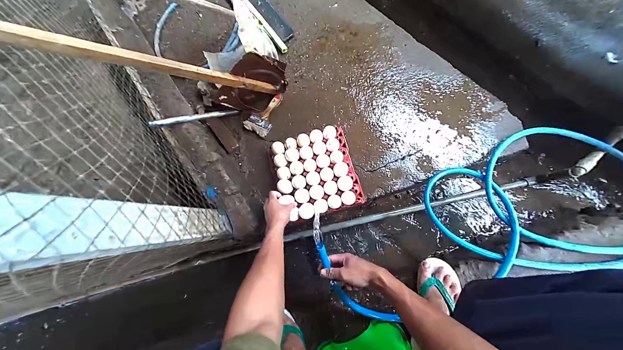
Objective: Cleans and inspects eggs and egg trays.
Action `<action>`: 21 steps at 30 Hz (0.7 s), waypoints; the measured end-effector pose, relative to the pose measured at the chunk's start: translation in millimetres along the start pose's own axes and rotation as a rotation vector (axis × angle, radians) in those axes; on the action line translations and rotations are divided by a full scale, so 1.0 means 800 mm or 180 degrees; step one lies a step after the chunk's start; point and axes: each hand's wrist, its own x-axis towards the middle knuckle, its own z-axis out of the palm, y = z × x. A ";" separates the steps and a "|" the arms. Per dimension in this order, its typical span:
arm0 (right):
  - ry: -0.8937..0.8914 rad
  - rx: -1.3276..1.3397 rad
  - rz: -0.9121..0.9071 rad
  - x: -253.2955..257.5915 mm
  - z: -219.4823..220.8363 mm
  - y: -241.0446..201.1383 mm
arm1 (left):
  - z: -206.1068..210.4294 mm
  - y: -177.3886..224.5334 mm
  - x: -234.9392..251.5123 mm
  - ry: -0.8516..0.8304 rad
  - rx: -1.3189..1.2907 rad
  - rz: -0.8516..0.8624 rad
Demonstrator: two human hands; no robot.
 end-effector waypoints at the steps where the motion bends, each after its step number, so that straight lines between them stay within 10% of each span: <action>1: -0.0005 0.0005 0.0011 0.000 -0.001 -0.001 | 0.000 -0.001 0.005 -0.0053 -0.0044 -0.0026; 7: -0.0046 -0.0010 0.0059 0.007 -0.010 0.001 | -0.009 -0.002 0.030 -0.0249 -0.1175 -0.0615; 21: -0.0003 -0.0042 0.0157 0.012 -0.018 0.000 | -0.015 0.011 0.077 -0.0388 0.0403 0.0066</action>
